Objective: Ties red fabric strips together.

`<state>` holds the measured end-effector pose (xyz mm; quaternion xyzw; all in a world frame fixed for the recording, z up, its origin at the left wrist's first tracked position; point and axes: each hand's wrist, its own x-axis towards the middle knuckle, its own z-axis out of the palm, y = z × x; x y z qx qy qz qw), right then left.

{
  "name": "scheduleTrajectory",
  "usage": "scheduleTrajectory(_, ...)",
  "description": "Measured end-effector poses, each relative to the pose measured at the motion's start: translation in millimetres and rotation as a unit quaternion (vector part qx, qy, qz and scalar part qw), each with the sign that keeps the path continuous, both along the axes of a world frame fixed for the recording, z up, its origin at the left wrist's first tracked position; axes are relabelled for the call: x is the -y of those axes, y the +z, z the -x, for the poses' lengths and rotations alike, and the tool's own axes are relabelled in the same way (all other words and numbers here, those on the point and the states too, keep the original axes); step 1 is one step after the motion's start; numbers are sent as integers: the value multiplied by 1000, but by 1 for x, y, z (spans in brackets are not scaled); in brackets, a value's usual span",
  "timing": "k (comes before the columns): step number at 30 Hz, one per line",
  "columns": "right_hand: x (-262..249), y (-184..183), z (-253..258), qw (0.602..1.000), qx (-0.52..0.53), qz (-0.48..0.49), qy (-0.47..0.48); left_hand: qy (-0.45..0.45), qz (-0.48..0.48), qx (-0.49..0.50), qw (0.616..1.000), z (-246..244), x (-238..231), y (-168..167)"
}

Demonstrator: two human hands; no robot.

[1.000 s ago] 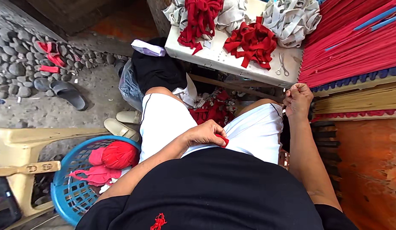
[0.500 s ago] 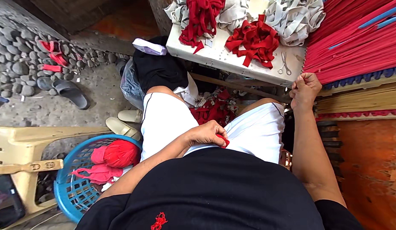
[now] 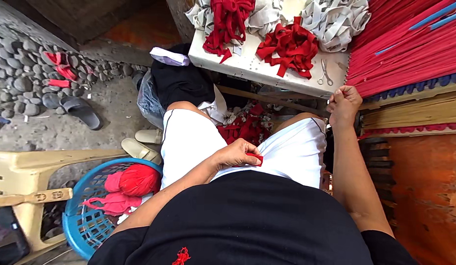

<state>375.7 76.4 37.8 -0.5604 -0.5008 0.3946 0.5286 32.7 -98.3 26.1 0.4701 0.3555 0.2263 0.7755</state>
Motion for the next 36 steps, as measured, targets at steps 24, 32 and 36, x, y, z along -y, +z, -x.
scheduleTrajectory(24,154,11,116,917,62,168,356,150,7,-15,988,-1,-4,1)
scheduleTrajectory(32,156,10,116,917,70,167,354,150,6,-14,989,-1,-3,1)
scheduleTrajectory(36,156,11,116,917,83,164,355,149,-5,-19,989,-2,-3,2)
